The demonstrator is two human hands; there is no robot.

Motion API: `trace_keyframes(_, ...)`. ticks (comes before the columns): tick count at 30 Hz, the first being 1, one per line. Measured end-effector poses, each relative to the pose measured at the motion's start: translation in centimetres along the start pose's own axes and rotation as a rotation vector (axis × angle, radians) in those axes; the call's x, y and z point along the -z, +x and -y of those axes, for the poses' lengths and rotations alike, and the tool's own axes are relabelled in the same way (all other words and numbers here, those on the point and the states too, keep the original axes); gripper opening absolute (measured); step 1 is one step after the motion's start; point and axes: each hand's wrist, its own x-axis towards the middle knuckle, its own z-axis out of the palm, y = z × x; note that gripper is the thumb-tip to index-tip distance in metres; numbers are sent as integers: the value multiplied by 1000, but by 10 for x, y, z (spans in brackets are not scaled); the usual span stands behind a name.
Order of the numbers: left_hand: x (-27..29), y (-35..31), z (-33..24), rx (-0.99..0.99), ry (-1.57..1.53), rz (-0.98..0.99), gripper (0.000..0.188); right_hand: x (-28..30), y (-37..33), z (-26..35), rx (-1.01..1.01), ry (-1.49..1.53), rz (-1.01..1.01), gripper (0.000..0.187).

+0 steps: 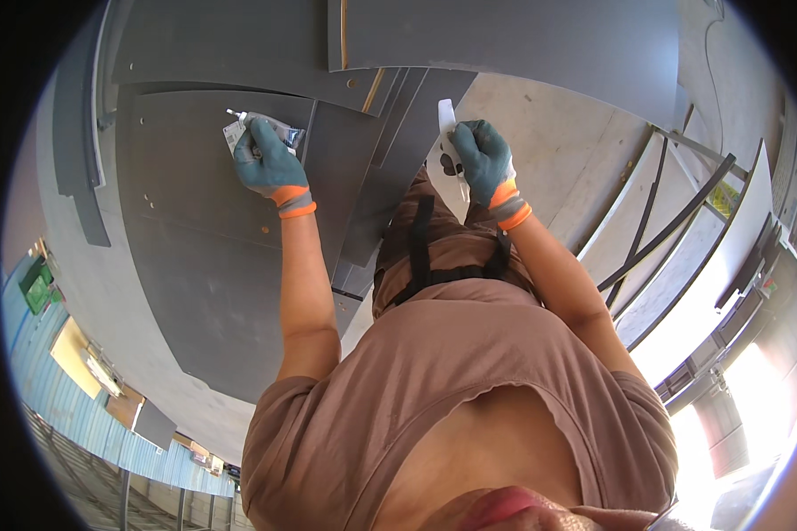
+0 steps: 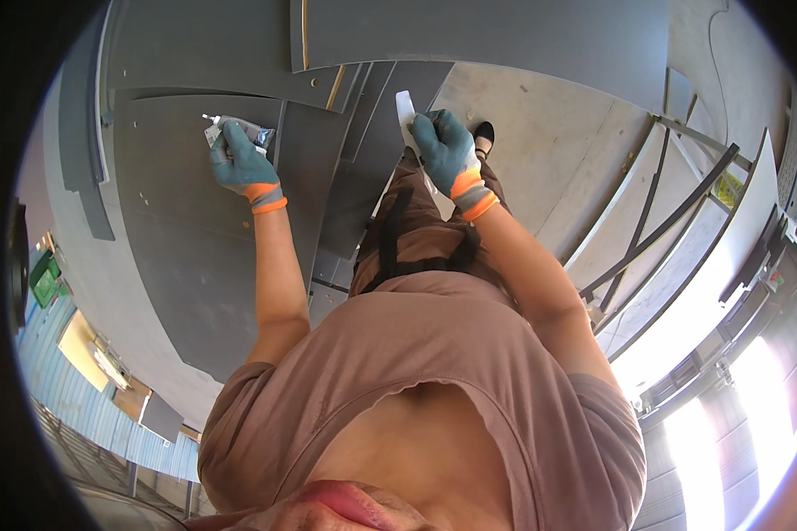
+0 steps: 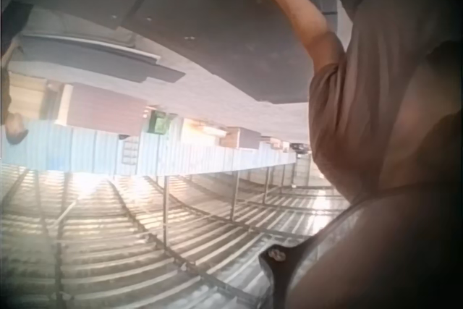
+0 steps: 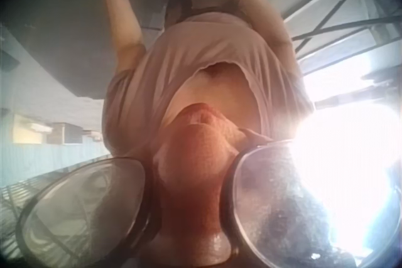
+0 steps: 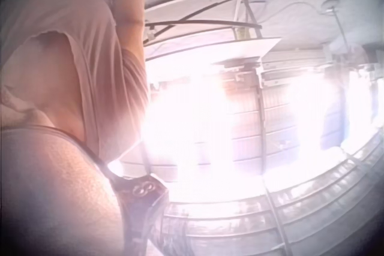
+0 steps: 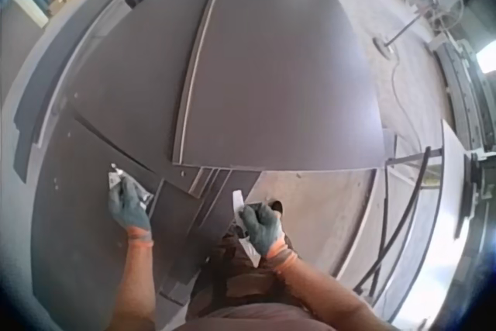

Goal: The person applies a bead of adhesive along the edge of a large dark panel using a caulking gun, then smooths it with a plastic spreader. They later wipe the panel surface with a cloth and a water bottle.

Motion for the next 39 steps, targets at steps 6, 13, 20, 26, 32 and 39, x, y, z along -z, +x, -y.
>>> trace_keyframes(6,0,0,5,11,-29,-15,29,3,10,8,-112,183,-108,32)
trace_keyframes(13,1,1,7,-42,10,-13,30,1,5,15,-148,273,-117,30)
trace_keyframes(20,-3,-2,0,-22,-14,-43,29,2,4,18,-152,229,-160,28)
trace_keyframes(26,-2,-3,-1,-24,0,-29,30,10,12,3,53,90,-174,29)
trace_keyframes(32,-3,0,3,-40,25,-46,26,6,29,42,-105,352,-210,31)
trace_keyframes(39,-1,-2,1,-21,9,-36,31,6,46,45,-74,391,-291,31)
